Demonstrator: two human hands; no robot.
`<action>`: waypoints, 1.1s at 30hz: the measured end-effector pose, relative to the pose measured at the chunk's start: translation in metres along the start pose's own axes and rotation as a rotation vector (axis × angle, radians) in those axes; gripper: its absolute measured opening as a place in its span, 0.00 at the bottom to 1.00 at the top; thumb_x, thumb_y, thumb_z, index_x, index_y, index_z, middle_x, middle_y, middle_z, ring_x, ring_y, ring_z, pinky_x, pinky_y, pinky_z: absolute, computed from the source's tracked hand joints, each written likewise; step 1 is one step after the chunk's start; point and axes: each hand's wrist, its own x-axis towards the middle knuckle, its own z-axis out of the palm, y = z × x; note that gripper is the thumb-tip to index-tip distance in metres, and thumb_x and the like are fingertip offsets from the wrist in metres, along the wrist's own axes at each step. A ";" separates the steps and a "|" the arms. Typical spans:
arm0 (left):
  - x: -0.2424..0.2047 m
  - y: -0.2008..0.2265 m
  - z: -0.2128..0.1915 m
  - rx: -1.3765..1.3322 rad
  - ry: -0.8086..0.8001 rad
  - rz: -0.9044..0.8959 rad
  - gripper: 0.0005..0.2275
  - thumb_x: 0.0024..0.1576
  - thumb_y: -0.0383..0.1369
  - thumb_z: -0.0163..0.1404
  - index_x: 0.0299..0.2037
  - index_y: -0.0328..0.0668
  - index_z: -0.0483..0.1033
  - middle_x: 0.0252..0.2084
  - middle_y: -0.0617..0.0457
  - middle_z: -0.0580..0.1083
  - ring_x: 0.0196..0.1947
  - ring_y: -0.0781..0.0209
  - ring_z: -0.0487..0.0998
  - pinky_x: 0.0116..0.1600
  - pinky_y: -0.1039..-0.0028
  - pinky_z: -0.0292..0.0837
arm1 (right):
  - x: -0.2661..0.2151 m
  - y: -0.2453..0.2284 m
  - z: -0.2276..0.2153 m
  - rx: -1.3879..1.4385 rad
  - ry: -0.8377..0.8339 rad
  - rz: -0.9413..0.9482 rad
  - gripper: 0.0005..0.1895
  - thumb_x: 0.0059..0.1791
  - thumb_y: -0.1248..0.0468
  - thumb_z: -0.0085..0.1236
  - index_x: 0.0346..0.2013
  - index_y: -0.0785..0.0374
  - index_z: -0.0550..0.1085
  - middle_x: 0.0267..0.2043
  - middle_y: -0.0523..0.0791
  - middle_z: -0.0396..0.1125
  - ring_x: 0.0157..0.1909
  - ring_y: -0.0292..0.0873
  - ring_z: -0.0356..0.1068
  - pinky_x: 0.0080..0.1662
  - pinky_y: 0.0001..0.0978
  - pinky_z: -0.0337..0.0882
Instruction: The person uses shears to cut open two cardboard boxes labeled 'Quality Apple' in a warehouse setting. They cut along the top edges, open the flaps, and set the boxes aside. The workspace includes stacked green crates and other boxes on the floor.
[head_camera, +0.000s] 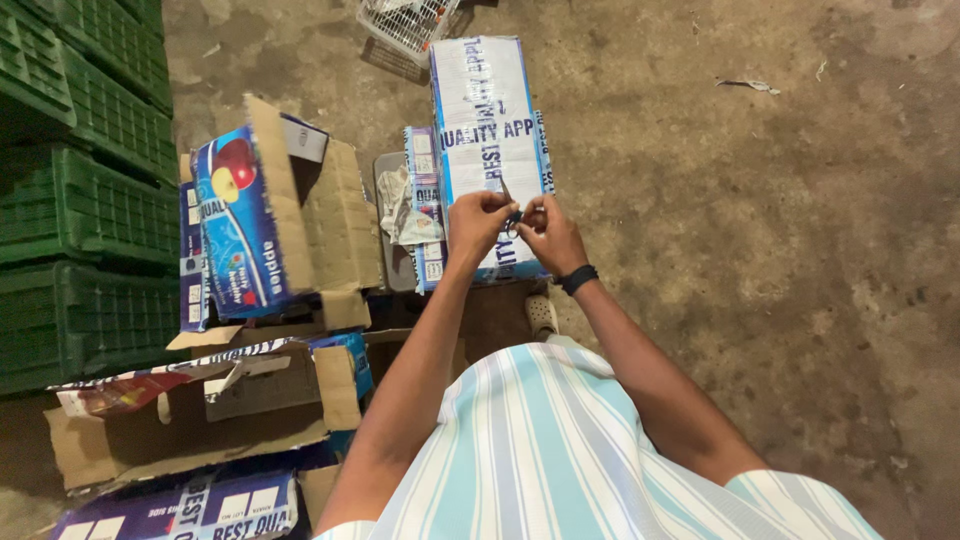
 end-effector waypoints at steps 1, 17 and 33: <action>-0.002 0.005 0.000 -0.020 0.004 0.010 0.12 0.51 0.35 0.64 0.40 0.35 0.86 0.33 0.48 0.84 0.31 0.62 0.86 0.39 0.72 0.81 | -0.002 -0.014 -0.003 0.005 0.018 0.010 0.20 0.47 0.61 0.70 0.50 0.59 0.70 0.37 0.41 0.77 0.42 0.37 0.80 0.44 0.31 0.78; -0.021 -0.189 0.050 -0.780 0.087 -0.631 0.17 0.63 0.43 0.49 0.47 0.33 0.73 0.39 0.47 0.77 0.33 0.57 0.79 0.39 0.69 0.78 | -0.050 0.009 -0.028 0.125 0.034 0.360 0.35 0.40 0.52 0.73 0.55 0.64 0.70 0.37 0.43 0.75 0.38 0.34 0.73 0.40 0.28 0.73; -0.042 -0.109 0.012 0.496 0.196 0.023 0.23 0.53 0.30 0.57 0.61 0.42 0.70 0.68 0.44 0.63 0.68 0.43 0.61 0.65 0.46 0.58 | -0.066 -0.019 -0.043 -0.416 -0.406 0.400 0.37 0.34 0.49 0.73 0.49 0.68 0.72 0.44 0.57 0.73 0.35 0.54 0.77 0.35 0.44 0.80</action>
